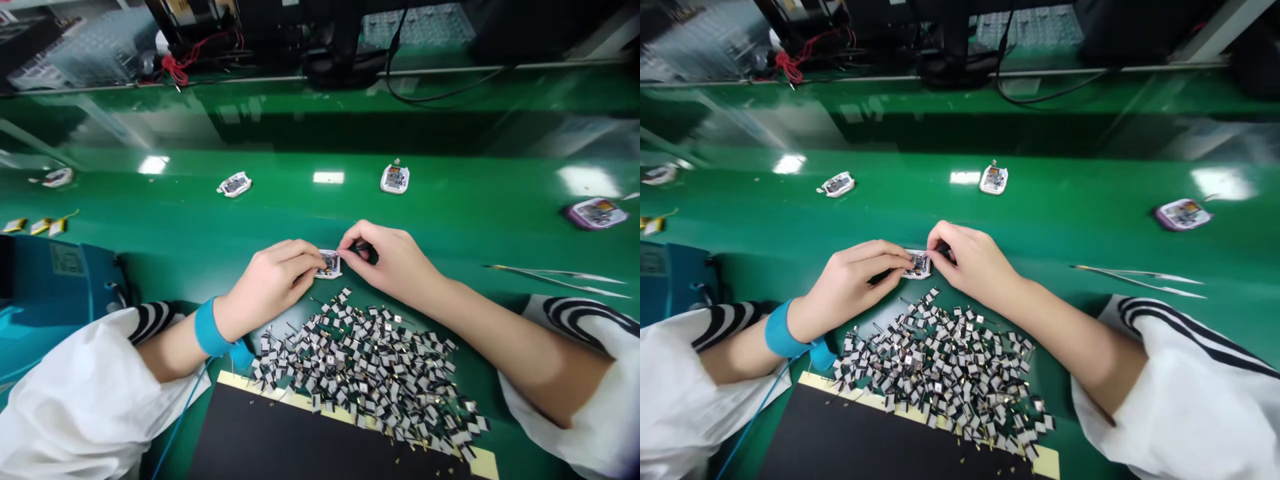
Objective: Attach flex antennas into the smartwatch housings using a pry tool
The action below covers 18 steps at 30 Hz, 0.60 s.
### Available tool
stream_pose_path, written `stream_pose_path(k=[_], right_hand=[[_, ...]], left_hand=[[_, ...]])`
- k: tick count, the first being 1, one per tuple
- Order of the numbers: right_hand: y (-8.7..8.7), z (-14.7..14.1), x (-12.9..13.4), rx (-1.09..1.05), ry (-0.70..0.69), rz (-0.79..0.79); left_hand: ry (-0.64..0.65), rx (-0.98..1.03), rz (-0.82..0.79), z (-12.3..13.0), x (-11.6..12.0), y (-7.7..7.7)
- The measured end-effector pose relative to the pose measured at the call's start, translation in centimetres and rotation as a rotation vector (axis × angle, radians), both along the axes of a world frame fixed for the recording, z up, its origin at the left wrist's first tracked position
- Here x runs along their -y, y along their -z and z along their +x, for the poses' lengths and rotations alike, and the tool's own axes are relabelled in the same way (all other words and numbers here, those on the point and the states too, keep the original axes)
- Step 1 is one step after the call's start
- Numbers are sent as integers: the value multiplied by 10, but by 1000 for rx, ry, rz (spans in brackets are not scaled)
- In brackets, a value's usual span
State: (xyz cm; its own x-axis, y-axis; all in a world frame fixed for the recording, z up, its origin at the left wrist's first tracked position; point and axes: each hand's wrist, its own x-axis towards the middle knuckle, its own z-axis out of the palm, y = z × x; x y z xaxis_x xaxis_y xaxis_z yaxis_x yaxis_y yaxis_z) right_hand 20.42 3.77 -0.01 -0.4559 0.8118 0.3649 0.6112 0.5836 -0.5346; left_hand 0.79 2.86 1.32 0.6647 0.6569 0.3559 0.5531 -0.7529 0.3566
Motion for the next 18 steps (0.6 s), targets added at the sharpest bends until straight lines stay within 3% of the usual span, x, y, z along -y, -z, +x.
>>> stream_pose_path(k=[7, 18], right_hand=[[1, 10, 11, 99, -152, 15], [2, 7, 10, 97, -126, -36]], left_hand=[[9, -17, -8, 5, 5, -4], [24, -214, 129, 8, 9, -11]])
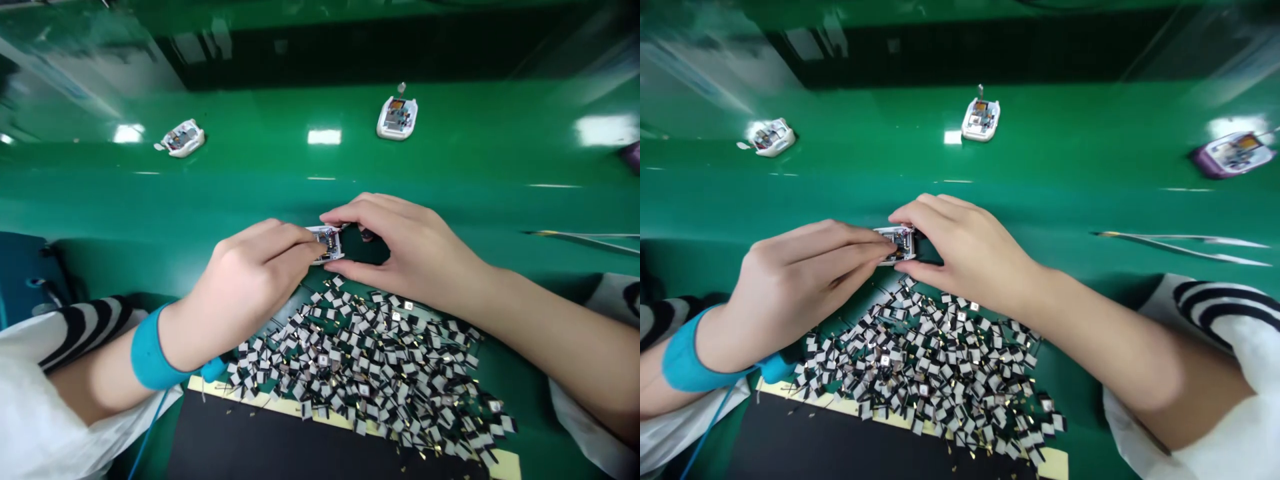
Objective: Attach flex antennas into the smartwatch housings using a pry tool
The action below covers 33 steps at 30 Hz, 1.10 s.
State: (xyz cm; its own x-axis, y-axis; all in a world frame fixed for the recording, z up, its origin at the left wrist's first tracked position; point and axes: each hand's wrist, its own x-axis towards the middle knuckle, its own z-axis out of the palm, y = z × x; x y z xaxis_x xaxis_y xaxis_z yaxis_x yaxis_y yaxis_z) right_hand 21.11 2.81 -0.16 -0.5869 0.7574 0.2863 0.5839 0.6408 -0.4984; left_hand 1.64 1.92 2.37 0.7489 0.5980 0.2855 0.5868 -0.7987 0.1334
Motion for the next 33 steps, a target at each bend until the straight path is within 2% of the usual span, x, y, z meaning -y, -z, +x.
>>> stream_pose_path(k=[5, 13, 20, 33], right_hand=[[-1, 0, 1, 11, 9, -14], [0, 0, 0, -18, 7, -47], [0, 0, 0, 28, 39, -81], [0, -1, 0, -25, 72, -132]], left_hand=[[25, -34, 16, 1, 1, -1], [-10, -11, -28, 5, 2, -2], [9, -13, 12, 4, -1, 0], [-51, 52, -101, 5, -1, 4]])
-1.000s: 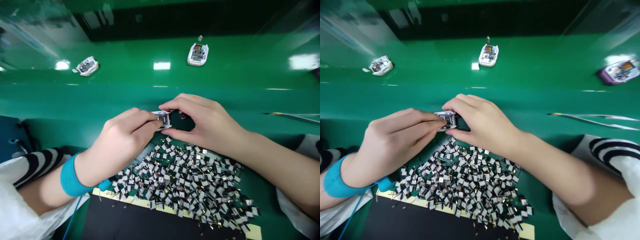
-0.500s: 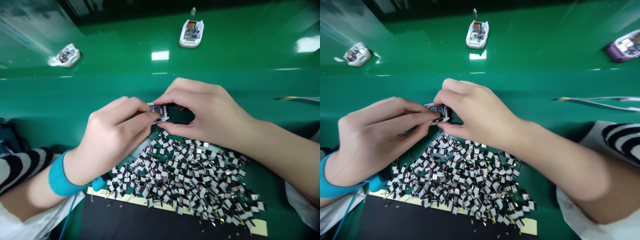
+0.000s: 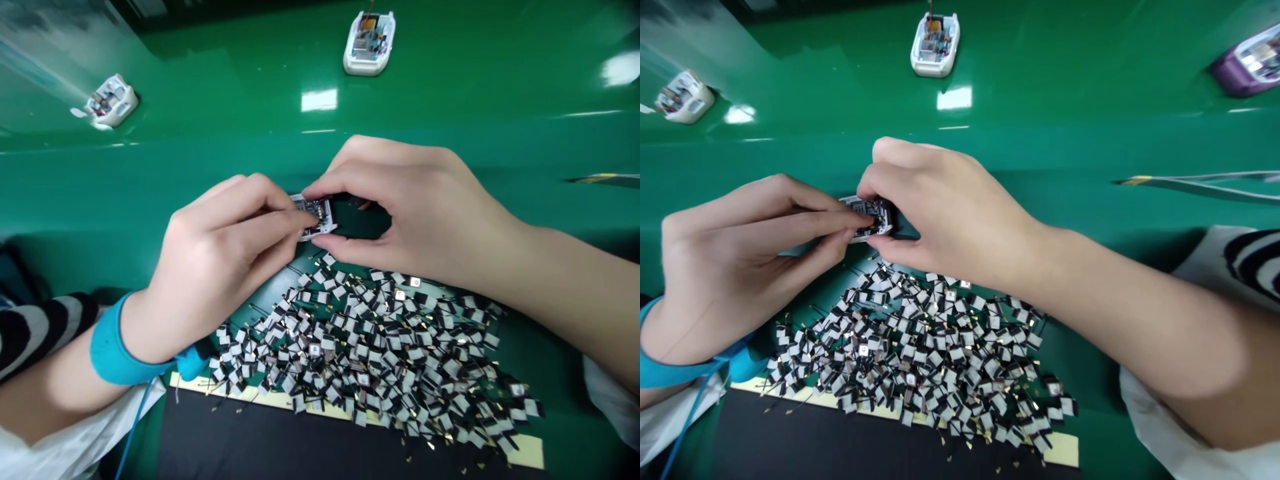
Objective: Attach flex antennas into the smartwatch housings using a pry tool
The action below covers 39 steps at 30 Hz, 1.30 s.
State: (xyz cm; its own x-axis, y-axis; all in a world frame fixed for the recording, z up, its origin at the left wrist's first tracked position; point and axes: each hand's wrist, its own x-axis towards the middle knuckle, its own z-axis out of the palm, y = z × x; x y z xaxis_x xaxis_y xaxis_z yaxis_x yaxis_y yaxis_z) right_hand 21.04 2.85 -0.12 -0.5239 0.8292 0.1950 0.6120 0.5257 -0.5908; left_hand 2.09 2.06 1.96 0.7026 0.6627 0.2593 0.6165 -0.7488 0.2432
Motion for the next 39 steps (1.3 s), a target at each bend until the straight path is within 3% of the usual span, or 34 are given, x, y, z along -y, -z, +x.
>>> stream_pose_path(k=[14, 25, 32, 39], right_hand=[[1, 0, 0, 156, -22, 140], [-1, -1, 0, -11, 35, -29], [1, 0, -1, 121, -5, 122], [5, 3, -2, 76, -44, 186]], left_hand=[[26, 0, 24, 0, -1, 0], [27, 19, 6, 1, -1, 1], [30, -3, -1, 0, 0, 1], [41, 7, 31, 0, -2, 1]])
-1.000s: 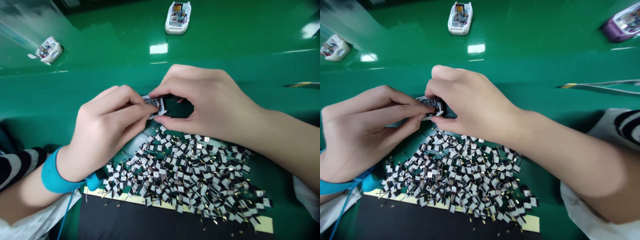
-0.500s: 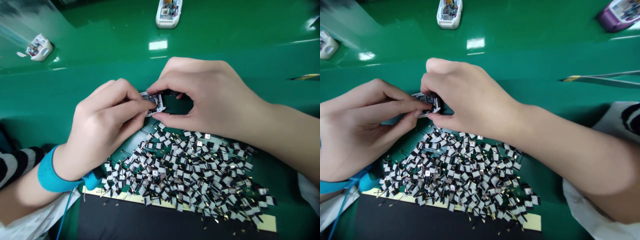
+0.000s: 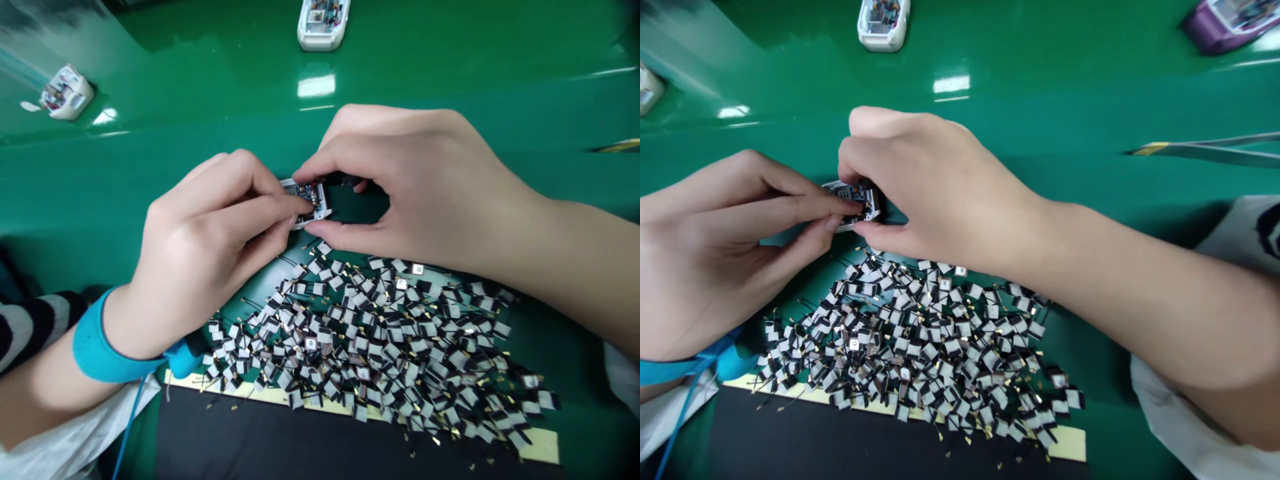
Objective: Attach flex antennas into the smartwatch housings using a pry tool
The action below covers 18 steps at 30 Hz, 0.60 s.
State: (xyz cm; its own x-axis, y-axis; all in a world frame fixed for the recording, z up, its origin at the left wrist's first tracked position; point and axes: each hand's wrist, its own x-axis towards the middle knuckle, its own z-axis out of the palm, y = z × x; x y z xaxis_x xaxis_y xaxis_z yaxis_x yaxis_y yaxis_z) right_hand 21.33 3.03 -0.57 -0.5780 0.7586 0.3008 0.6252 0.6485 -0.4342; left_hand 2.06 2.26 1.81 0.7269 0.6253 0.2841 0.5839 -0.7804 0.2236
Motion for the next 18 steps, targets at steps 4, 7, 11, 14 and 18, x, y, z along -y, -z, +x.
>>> stream_pose_path(k=[4, 7, 11, 14, 18], right_hand=[[-3, 5, -1, -56, -3, -23], [-7, 11, 0, -148, 6, -46], [-8, 21, 6, -80, 83, 33], [-10, 25, 11, -19, 224, 19], [-16, 22, 15, -241, 272, -132]], left_hand=[[33, 11, 18, 0, -2, 1], [13, 19, 7, 0, -2, 2], [-7, 7, 2, 1, 0, 1], [2, 0, 8, 1, -1, 1], [11, 8, 24, 1, -2, 3]])
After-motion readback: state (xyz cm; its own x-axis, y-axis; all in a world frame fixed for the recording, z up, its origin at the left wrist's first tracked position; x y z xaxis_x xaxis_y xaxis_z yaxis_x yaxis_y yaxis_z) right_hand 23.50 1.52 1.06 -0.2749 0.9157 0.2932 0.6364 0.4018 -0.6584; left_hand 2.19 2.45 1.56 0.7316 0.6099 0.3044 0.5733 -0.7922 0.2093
